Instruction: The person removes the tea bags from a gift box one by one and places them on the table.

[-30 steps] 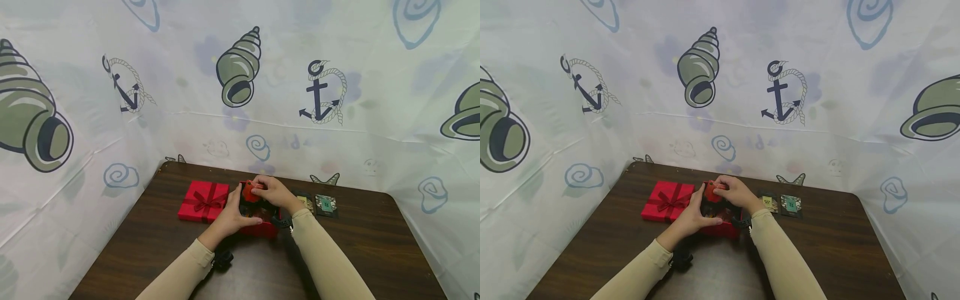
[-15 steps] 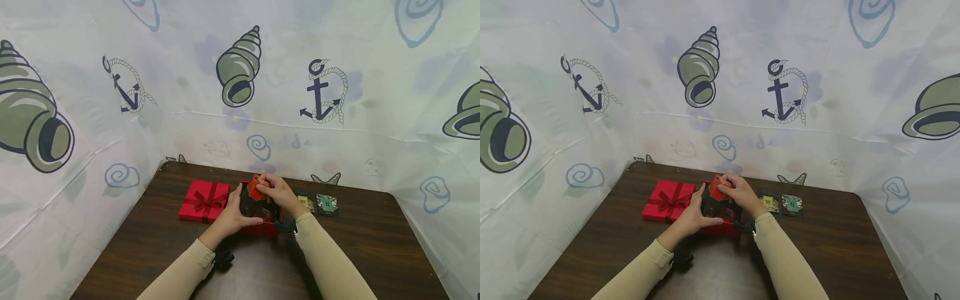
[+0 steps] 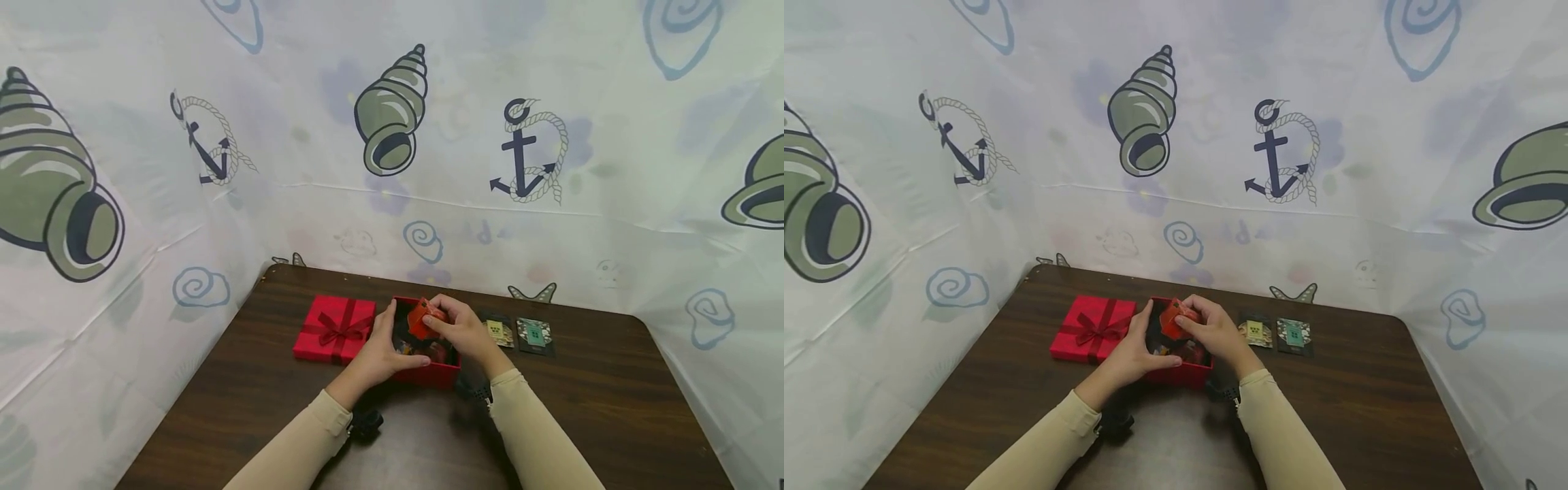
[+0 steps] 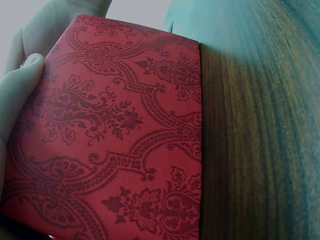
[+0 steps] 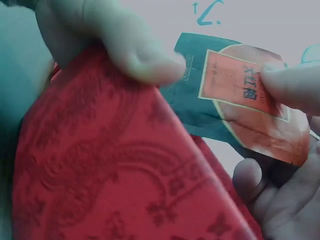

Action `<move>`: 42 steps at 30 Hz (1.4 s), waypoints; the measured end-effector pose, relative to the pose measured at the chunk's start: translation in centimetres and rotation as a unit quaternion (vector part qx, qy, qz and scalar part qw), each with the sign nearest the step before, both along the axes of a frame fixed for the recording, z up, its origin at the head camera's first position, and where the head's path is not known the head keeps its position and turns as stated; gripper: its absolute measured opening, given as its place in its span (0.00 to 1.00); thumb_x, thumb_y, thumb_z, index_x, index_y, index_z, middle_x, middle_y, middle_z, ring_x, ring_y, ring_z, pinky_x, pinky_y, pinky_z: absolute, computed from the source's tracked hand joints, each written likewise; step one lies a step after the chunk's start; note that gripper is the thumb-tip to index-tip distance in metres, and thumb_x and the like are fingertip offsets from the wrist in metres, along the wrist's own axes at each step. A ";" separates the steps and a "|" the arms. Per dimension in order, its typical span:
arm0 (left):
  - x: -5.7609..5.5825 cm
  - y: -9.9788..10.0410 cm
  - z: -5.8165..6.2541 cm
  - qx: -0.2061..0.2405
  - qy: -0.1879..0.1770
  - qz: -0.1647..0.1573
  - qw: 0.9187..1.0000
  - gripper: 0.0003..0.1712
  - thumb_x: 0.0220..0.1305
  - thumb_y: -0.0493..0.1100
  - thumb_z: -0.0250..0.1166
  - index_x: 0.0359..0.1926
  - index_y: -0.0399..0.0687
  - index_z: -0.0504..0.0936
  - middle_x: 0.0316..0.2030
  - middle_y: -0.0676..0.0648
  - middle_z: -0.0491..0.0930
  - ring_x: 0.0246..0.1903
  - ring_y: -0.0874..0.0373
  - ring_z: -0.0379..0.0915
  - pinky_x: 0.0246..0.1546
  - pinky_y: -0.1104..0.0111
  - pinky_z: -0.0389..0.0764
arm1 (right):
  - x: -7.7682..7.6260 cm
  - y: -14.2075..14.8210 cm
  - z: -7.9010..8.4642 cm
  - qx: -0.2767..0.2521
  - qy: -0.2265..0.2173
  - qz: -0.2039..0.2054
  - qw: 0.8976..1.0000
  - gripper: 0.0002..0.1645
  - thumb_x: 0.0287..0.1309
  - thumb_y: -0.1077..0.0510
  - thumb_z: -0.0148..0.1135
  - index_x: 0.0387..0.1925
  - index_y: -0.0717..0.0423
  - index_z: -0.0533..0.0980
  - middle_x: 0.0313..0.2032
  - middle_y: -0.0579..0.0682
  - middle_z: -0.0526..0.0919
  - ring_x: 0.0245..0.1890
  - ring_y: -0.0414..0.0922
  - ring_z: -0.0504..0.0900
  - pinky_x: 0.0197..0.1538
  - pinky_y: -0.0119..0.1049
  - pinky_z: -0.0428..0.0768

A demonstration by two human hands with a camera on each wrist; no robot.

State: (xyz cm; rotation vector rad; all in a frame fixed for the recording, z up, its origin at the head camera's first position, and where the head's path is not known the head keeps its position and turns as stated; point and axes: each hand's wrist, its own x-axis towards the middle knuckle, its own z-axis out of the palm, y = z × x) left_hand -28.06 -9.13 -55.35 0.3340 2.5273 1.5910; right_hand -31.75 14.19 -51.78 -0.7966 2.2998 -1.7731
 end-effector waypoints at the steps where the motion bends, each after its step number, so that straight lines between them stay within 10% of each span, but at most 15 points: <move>1: 0.0 0.0 0.0 -0.001 0.000 0.000 1.000 0.83 0.50 0.68 0.85 0.90 0.63 0.36 0.85 0.41 0.49 0.80 0.37 0.59 0.76 0.35 0.69 | 0.3 0.1 -0.1 -0.002 0.003 -0.005 1.000 0.10 0.77 0.52 0.67 0.53 0.51 0.80 0.44 0.55 0.87 0.35 0.47 0.83 0.40 0.49 0.89; 13: -0.2 0.3 -0.5 -0.009 0.003 -0.006 1.000 0.83 0.51 0.68 0.85 0.90 0.67 0.34 0.87 0.43 0.44 0.84 0.38 0.49 0.76 0.32 0.66 | 2.9 2.2 -3.1 -0.075 0.015 -0.067 0.995 0.09 0.79 0.59 0.64 0.52 0.59 0.77 0.50 0.55 0.86 0.45 0.41 0.89 0.50 0.34 0.90; 25: -0.2 -0.1 -0.4 -0.010 0.003 0.004 1.000 0.82 0.51 0.67 0.85 0.90 0.66 0.35 0.88 0.43 0.44 0.85 0.36 0.48 0.76 0.31 0.66 | 2.9 3.0 -2.2 -0.093 0.005 -0.017 0.995 0.15 0.78 0.60 0.64 0.60 0.61 0.73 0.53 0.53 0.83 0.50 0.41 0.88 0.55 0.39 0.90; 36: -0.2 0.2 -0.5 -0.014 0.001 0.002 1.000 0.80 0.53 0.64 0.85 0.90 0.67 0.36 0.88 0.43 0.45 0.84 0.37 0.50 0.74 0.32 0.69 | 1.9 10.1 -4.1 -0.322 -0.090 -0.005 0.942 0.19 0.80 0.72 0.53 0.56 0.48 0.79 0.55 0.46 0.85 0.55 0.42 0.85 0.57 0.34 0.87; 42: -0.2 0.0 -0.4 -0.012 0.000 0.004 1.000 0.82 0.51 0.67 0.86 0.90 0.65 0.37 0.87 0.42 0.46 0.84 0.37 0.51 0.75 0.33 0.69 | 2.0 15.0 -5.1 -0.316 -0.067 -0.090 0.942 0.18 0.78 0.74 0.54 0.59 0.55 0.78 0.55 0.47 0.86 0.54 0.41 0.86 0.57 0.32 0.87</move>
